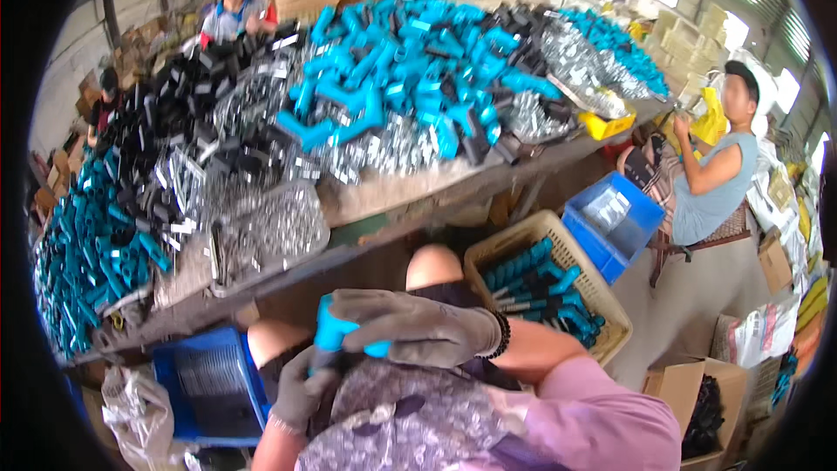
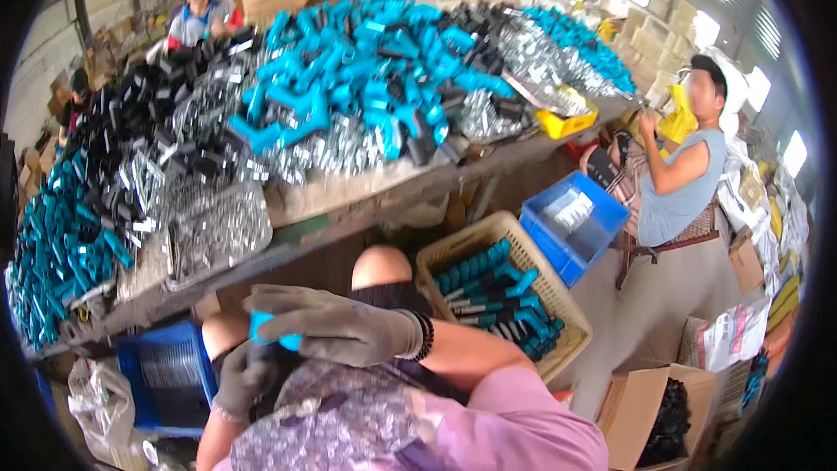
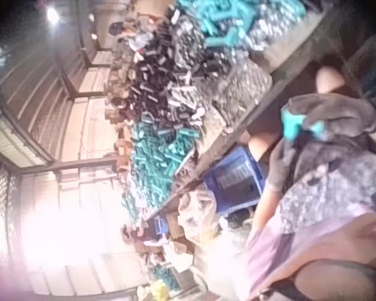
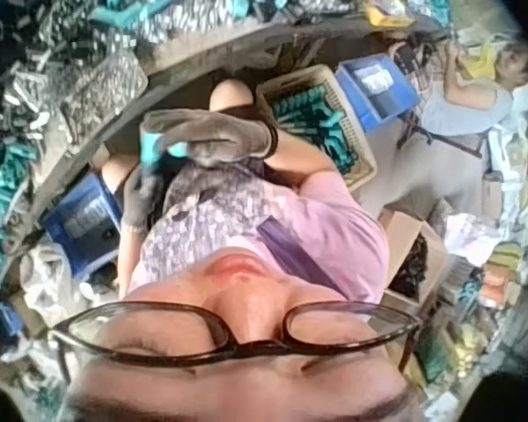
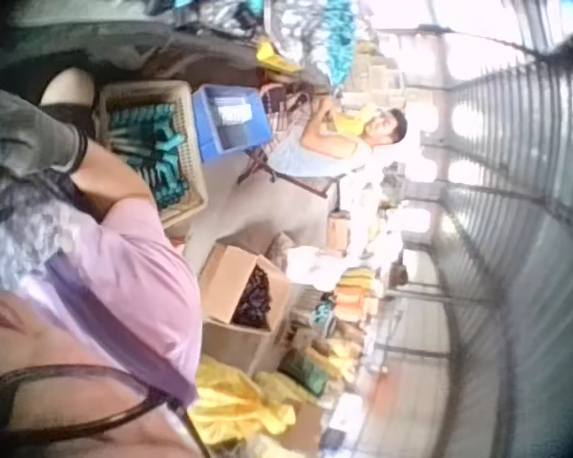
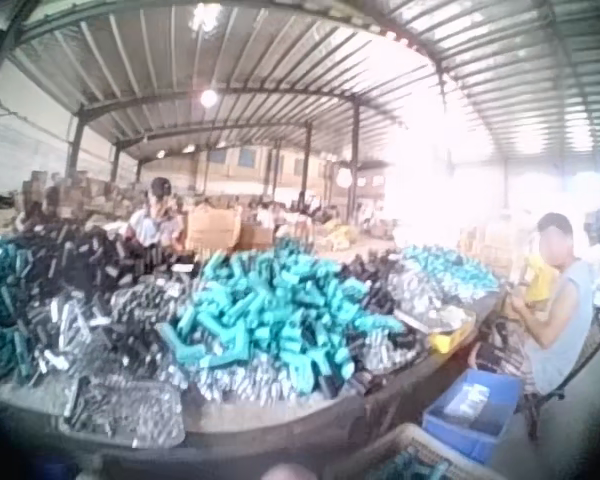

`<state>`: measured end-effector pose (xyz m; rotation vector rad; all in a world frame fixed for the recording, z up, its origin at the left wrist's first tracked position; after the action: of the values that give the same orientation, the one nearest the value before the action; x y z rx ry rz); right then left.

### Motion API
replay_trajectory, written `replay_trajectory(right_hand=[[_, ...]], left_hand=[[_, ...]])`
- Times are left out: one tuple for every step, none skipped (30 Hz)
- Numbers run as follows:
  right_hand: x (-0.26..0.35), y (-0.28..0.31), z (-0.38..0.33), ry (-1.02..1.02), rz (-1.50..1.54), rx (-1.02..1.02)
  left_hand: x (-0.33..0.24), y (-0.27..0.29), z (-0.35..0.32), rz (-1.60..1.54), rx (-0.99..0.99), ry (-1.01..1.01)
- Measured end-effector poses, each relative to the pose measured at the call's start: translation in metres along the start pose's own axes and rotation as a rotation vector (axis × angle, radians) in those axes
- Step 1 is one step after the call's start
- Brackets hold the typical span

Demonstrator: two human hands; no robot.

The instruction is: Assembling blue plastic handles and metallic components using a small screwdriver tool at a factory workbench.

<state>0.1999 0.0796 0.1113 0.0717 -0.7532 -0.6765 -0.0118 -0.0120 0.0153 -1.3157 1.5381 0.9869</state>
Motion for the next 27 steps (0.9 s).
replay_trajectory(right_hand=[[-0.002,0.001,0.001,-0.046,0.012,-0.011],[-0.006,-0.001,0.005,-0.074,-0.043,0.096],[-0.015,0.009,0.006,-0.301,-0.154,-0.072],[-0.02,0.022,0.008,-0.432,-0.309,-0.218],[-0.017,0.02,0.009,-0.432,-0.175,-0.248],[-0.02,0.024,0.009,-0.499,-0.066,-0.354],[-0.014,0.016,0.015,-0.353,0.099,-0.266],[-0.007,0.012,0.018,-0.204,0.275,-0.21],[0.002,0.002,0.02,0.008,0.167,-0.059],[0.004,-0.007,0.019,0.038,-0.016,0.073],[-0.008,-0.005,0.02,-0.084,0.034,0.014],[-0.02,-0.004,0.023,-0.165,-0.003,0.038],[-0.036,0.01,0.015,-0.487,-0.086,-0.185],[-0.049,0.022,0.013,-0.631,-0.213,-0.33],[-0.052,0.018,0.006,-0.735,-0.043,-0.311],[-0.061,0.02,0.0,-0.868,0.092,-0.411],[-0.053,0.012,0.005,-0.658,0.208,-0.346],[-0.041,0.009,0.008,-0.446,0.325,-0.321],[-0.032,0.004,0.01,-0.258,0.241,-0.271],[-0.031,-0.002,0.006,-0.353,0.251,-0.279],[-0.039,0.001,0.002,-0.474,0.375,-0.431],[-0.042,-0.002,-0.004,-0.576,0.511,-0.554],[-0.052,-0.006,-0.007,-0.727,0.716,-0.627],[-0.058,-0.009,-0.009,-0.827,0.918,-0.705],[-0.064,-0.015,-0.006,-0.867,0.947,-0.654],[-0.071,-0.013,-0.002,-0.831,0.979,-0.698],[-0.079,-0.016,-0.003,-0.915,1.003,-0.746]], left_hand=[[0.002,-0.013,0.003,0.181,0.087,-0.133],[0.0,-0.019,-0.003,0.629,0.261,-0.341],[0.01,-0.02,-0.003,0.555,0.271,-0.248],[0.012,-0.018,-0.006,0.496,0.34,-0.263],[0.012,-0.009,-0.006,0.32,0.22,-0.211],[0.008,0.0,-0.006,0.15,0.161,-0.241],[0.005,0.008,-0.006,0.037,0.023,-0.26],[0.009,0.012,-0.003,0.052,0.007,-0.117],[0.007,0.005,0.002,0.041,0.064,-0.152],[0.012,0.0,0.005,0.07,0.048,-0.049],[0.013,-0.014,0.004,0.099,0.193,-0.072],[0.017,-0.025,0.004,0.148,0.358,-0.053],[0.02,-0.025,0.002,0.25,0.316,-0.064],[0.02,-0.026,0.0,0.326,0.346,-0.167],[0.027,-0.023,-0.001,0.18,0.372,-0.075],[0.033,-0.018,-0.003,0.209,0.339,-0.03],[0.028,-0.017,-0.005,0.199,0.367,-0.167],[0.021,-0.018,-0.01,0.186,0.383,-0.332],[0.018,-0.019,-0.011,0.133,0.463,-0.366],[0.017,-0.024,-0.012,0.002,0.554,-0.319],[0.016,-0.024,-0.009,0.01,0.539,-0.3],[0.021,-0.028,-0.006,0.072,0.559,-0.181],[0.017,-0.026,-0.001,0.147,0.477,-0.276],[0.016,-0.025,0.004,0.26,0.419,-0.34],[0.015,-0.023,0.011,0.33,0.298,-0.383],[0.014,-0.014,0.014,0.57,0.085,-0.501],[0.021,-0.012,0.023,0.545,0.017,-0.394]])
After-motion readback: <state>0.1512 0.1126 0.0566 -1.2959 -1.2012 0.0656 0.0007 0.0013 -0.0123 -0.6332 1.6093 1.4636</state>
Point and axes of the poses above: each hand's wrist, its own z-axis towards the middle knuckle, its own y-axis out of the back of the hand, x = y × z, the point moved 5 cm from there along z, towards the middle knuckle, and after that the axes turned 9 degrees about z, right-handed, at the moved point
